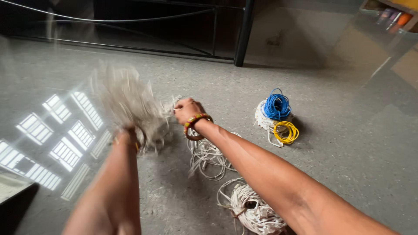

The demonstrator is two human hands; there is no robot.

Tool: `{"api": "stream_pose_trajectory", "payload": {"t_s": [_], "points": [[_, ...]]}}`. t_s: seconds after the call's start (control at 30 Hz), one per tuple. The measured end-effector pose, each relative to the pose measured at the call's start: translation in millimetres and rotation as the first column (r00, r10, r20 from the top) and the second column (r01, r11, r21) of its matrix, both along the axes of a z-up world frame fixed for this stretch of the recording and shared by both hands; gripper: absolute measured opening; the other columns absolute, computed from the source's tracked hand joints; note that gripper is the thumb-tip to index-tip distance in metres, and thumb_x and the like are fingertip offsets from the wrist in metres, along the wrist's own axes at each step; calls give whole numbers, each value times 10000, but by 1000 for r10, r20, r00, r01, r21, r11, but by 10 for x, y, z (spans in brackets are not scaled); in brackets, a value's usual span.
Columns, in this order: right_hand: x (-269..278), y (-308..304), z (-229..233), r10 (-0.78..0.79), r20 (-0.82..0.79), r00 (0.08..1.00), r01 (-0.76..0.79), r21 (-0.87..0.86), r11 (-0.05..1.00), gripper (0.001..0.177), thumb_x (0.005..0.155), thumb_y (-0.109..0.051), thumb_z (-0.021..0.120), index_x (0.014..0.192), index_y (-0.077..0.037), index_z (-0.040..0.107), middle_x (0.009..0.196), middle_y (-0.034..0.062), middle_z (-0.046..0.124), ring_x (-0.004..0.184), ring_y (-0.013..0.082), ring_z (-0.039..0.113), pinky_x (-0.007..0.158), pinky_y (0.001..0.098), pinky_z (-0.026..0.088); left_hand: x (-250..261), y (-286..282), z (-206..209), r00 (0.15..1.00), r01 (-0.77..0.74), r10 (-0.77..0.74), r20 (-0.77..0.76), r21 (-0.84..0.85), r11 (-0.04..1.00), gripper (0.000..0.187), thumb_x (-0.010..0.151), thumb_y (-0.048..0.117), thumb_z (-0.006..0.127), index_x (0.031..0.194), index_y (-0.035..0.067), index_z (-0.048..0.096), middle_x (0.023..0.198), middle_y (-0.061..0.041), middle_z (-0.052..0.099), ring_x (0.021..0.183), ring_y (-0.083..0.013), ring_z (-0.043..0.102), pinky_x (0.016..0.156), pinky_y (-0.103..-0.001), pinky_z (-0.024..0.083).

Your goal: The person untangles a yellow cable and coils it into a neat bundle. They then untangle a white cable, separating it from a larger pile and coiling it into a separate bundle on the floor.

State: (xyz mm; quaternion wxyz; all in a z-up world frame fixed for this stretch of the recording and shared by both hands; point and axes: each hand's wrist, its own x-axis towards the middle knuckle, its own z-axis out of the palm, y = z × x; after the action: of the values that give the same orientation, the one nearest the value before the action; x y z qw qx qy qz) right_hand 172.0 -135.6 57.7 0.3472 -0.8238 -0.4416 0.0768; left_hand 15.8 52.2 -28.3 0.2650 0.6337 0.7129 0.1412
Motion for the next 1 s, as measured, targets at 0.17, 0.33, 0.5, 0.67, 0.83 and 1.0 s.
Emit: {"api": "stream_pose_trajectory", "payload": {"t_s": [0.17, 0.33, 0.5, 0.67, 0.83, 1.0], "points": [[68, -115, -314, 14, -358, 934, 35, 131, 991, 141, 898, -203, 614, 903, -135, 738, 772, 35, 790, 696, 135, 751, 659, 335, 588, -284, -529, -56, 996, -11, 5, -86, -73, 997, 445, 968, 294, 626, 1354, 74, 598, 1295, -143, 593, 1170, -275, 595, 984, -391, 510], [298, -257, -476, 28, -229, 973, -35, -28, 999, 114, 786, -162, 694, 829, -121, 791, 752, 18, 790, 732, 126, 759, 715, 302, 577, -10, -516, 164, 992, 126, -119, -50, 180, 976, 374, 991, 243, 638, 1316, 60, 631, 1318, -167, 588, 1196, -281, 614, 1027, -388, 524], [410, -399, -570, -28, -93, 995, 19, -101, 995, 153, 755, -225, 698, 776, -126, 812, 785, 72, 777, 765, 195, 749, 779, 338, 581, 271, -944, 238, 878, 478, -464, -118, 254, 841, 632, 857, 319, 764, 1431, 214, 522, 1554, -94, 368, 1368, -344, 448, 1083, -478, 451], [460, -440, -710, 35, -163, 986, -53, -112, 992, 191, 713, -289, 735, 790, -128, 804, 792, 76, 781, 770, 205, 753, 777, 347, 582, 546, -888, -95, 896, 343, -350, -273, -74, 936, 940, 825, 401, 810, 1575, 234, 270, 1636, -190, 90, 1353, -464, 413, 985, -538, 490], [438, -496, -924, 116, -209, 971, -157, -188, 969, 205, 697, -278, 749, 825, -131, 814, 800, 75, 786, 775, 198, 753, 764, 344, 584, 590, -269, -1254, 971, 51, -54, -231, -21, 998, 552, 1033, 294, 578, 1542, 287, 366, 1576, -206, 326, 1216, -411, 614, 835, -596, 594], [418, -411, -1041, 204, -171, 964, -237, -198, 951, 180, 733, -246, 757, 845, -119, 817, 790, 81, 776, 753, 184, 736, 751, 328, 581, 271, -29, -1121, 966, 127, -128, -226, -22, 992, 367, 1008, 292, 640, 1283, 69, 736, 1331, -181, 706, 1136, -306, 713, 841, -474, 603]]}}
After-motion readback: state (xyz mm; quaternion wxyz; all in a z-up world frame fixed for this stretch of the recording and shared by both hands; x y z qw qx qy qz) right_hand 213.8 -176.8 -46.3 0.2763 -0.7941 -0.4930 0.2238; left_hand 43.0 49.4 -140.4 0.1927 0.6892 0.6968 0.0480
